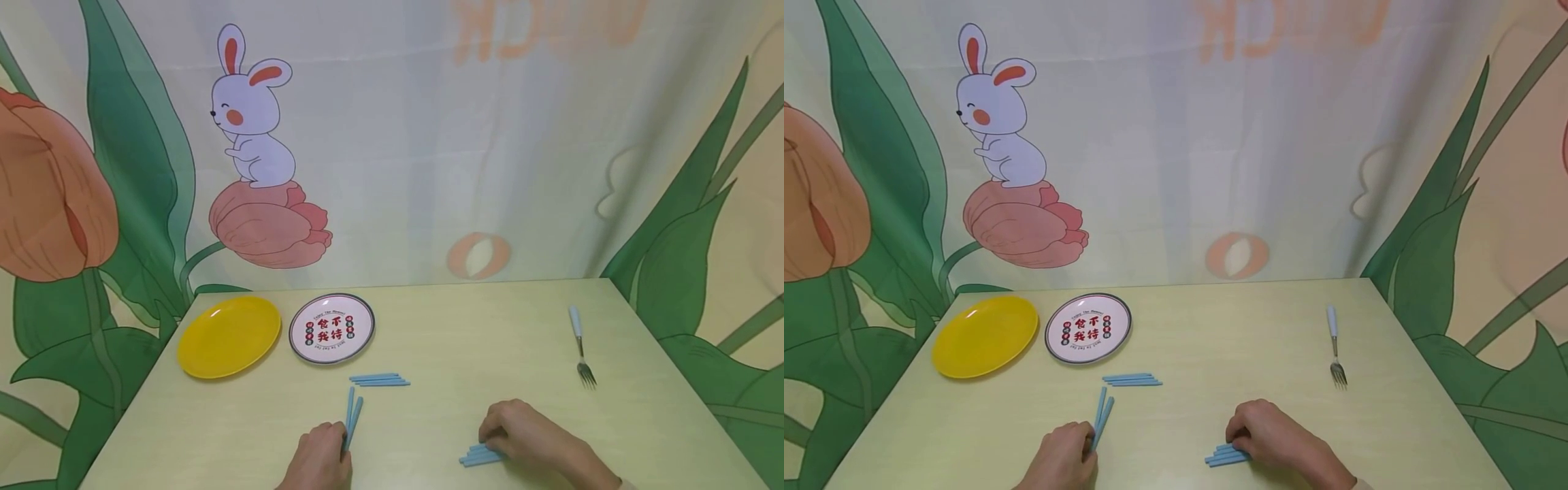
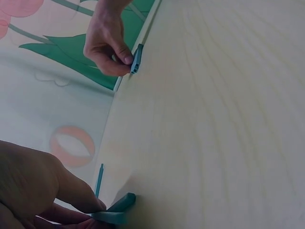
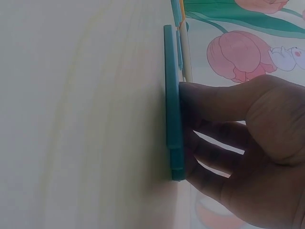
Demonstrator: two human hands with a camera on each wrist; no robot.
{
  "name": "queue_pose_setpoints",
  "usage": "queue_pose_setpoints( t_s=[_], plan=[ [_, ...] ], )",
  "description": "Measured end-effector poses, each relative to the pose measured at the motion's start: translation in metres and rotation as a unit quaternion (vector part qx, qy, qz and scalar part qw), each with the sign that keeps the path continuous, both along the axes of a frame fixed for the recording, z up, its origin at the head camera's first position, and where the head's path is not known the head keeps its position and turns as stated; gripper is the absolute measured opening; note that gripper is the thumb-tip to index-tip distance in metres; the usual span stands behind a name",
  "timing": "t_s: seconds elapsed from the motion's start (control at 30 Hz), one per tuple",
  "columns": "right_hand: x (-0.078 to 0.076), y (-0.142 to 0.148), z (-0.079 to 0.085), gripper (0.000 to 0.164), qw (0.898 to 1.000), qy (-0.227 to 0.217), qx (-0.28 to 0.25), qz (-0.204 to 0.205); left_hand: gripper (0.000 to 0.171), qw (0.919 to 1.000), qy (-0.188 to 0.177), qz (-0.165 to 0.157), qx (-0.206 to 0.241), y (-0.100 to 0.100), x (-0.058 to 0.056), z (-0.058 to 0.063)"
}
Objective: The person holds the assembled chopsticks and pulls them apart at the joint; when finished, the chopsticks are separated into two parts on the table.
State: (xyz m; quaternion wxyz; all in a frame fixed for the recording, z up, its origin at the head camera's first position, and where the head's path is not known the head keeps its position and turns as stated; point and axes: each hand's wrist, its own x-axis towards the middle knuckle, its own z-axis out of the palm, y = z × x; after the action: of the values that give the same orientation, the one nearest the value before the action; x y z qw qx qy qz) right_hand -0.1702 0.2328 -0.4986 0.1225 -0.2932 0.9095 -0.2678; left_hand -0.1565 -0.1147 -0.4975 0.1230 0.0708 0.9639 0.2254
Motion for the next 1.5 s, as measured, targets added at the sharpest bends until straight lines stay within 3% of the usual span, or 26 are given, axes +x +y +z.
queue_pose_setpoints(
  t_s=[0.37, 0.83, 1.0, 1.13, 1.33, 1.5],
  plan=[
    [-0.002, 0.000, 0.002, 0.011, 1.000, -0.005, 0.004, 0.003, 0.009, 0.9998, -0.012, 0.014, 0.003, -0.002, -0.001, 0.002],
    [-0.007, -0.002, 0.020, 0.008, 0.997, 0.067, -0.018, -0.013, 0.003, 0.9974, 0.071, -0.012, -0.001, -0.004, -0.003, 0.013],
    [-0.010, -0.004, 0.028, 0.010, 0.995, 0.094, -0.028, -0.010, 0.005, 0.9920, 0.121, -0.032, -0.015, 0.000, -0.003, 0.016],
    [-0.012, -0.008, 0.034, 0.013, 0.993, 0.114, -0.034, -0.010, 0.005, 0.9891, 0.139, -0.045, -0.021, 0.004, -0.007, 0.019],
    [-0.016, -0.016, 0.043, 0.013, 0.988, 0.146, -0.046, -0.010, 0.006, 0.9786, 0.193, -0.065, -0.026, 0.011, -0.011, 0.023],
    [-0.018, -0.024, 0.051, 0.013, 0.983, 0.173, -0.054, -0.007, 0.007, 0.9741, 0.212, -0.070, -0.033, 0.017, -0.015, 0.027]
  ],
)
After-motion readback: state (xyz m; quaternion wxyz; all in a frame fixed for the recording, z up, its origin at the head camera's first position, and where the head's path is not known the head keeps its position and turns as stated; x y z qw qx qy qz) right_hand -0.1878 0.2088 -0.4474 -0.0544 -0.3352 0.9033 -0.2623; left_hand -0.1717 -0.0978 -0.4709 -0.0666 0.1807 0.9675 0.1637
